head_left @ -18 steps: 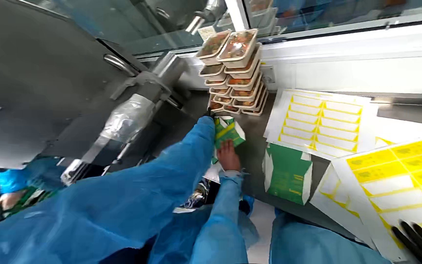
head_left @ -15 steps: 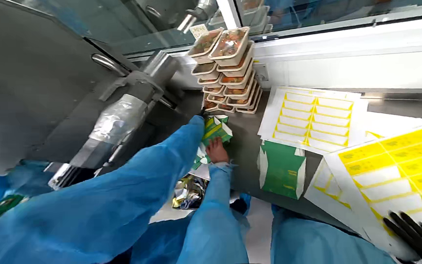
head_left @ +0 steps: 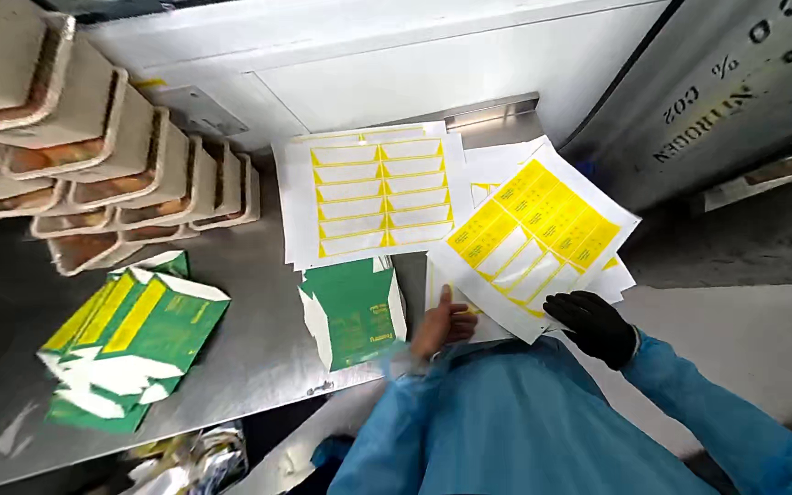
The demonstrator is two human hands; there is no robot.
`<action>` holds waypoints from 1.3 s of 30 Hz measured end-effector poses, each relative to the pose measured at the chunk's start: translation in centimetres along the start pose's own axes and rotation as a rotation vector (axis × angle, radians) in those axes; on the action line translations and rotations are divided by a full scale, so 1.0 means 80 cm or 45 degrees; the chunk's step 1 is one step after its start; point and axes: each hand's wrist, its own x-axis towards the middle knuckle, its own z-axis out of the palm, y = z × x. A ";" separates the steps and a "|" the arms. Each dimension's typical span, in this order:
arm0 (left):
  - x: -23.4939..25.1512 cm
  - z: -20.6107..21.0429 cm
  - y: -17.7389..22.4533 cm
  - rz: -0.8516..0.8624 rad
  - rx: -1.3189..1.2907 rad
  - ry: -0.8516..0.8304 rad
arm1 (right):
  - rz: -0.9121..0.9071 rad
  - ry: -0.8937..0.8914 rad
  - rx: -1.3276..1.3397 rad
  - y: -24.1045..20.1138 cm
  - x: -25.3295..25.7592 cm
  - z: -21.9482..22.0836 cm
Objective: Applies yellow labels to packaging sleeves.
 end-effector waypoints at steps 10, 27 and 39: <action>0.078 0.069 0.007 0.288 -0.174 0.901 | -0.119 0.036 0.490 0.046 -0.016 0.021; 0.021 0.136 0.048 0.853 -0.293 0.349 | 0.625 0.582 0.682 -0.038 0.160 -0.011; -0.002 0.154 0.076 0.851 -0.102 0.522 | 0.620 0.597 0.397 -0.043 0.156 -0.013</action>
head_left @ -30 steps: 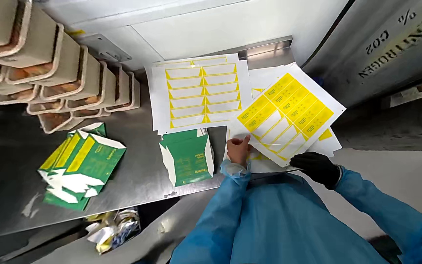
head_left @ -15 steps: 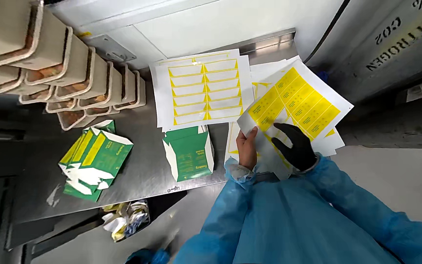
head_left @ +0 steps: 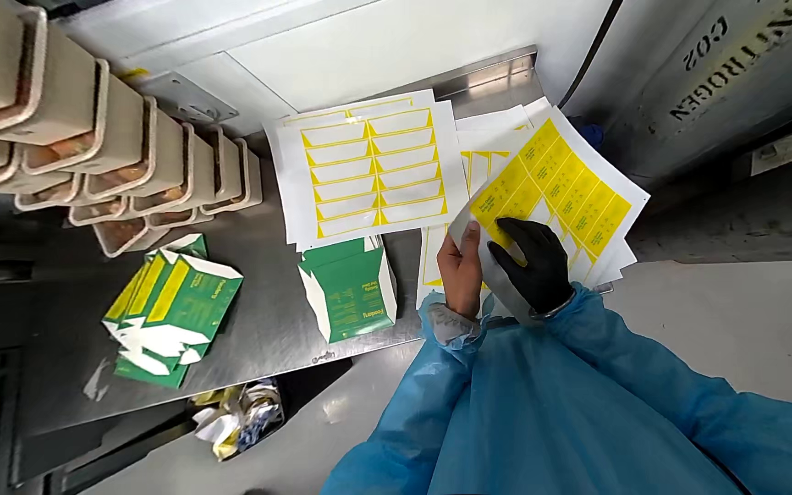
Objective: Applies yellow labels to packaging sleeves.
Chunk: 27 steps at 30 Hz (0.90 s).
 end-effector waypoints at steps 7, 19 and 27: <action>0.010 -0.003 0.010 -0.234 -0.119 0.065 | 0.006 -0.001 0.017 0.006 -0.011 0.011; 0.012 0.010 -0.025 -0.160 -0.417 -0.032 | 0.095 0.163 0.278 0.002 -0.009 0.011; -0.005 0.013 -0.011 -0.003 -0.226 -0.101 | 0.332 0.022 0.642 0.001 0.000 -0.007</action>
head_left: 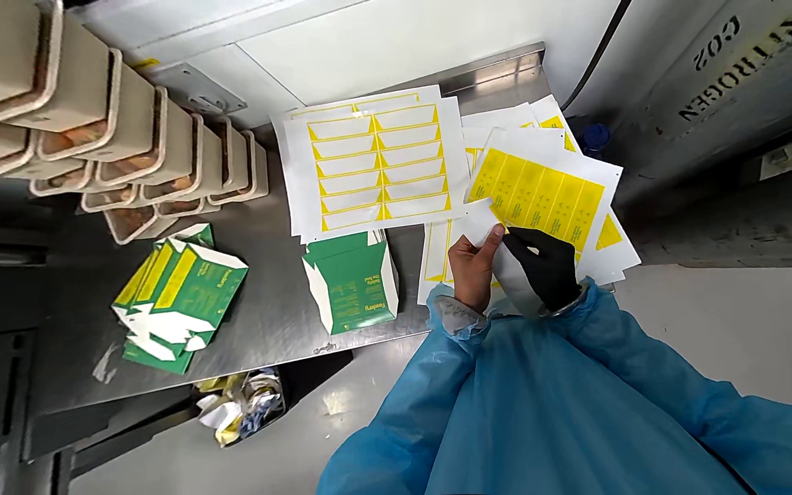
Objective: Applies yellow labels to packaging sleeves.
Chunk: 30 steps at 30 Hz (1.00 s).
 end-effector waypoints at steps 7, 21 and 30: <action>0.008 -0.011 0.005 -0.017 0.165 0.006 | 0.253 -0.182 0.040 -0.006 0.026 -0.017; 0.042 -0.080 -0.071 -0.317 0.553 0.439 | 0.522 -0.151 -0.618 0.045 0.248 -0.187; 0.018 -0.102 -0.010 0.150 0.696 0.064 | 0.223 0.094 -0.729 -0.060 0.127 -0.065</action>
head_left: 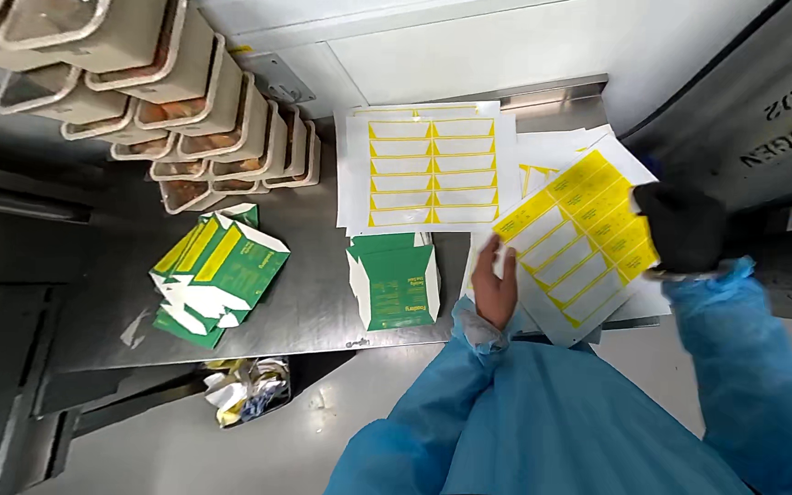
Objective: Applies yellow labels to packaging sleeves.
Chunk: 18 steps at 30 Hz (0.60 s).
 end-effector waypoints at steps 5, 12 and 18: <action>-0.043 -0.052 0.022 -0.185 -0.569 -0.373 | -0.295 -0.282 0.132 -0.082 -0.164 0.136; -0.051 -0.179 -0.031 -0.348 -0.692 0.108 | -0.287 -0.332 0.110 -0.122 -0.212 0.180; -0.060 -0.245 -0.054 -0.218 -0.671 0.072 | -0.142 -0.364 0.018 -0.144 -0.209 0.219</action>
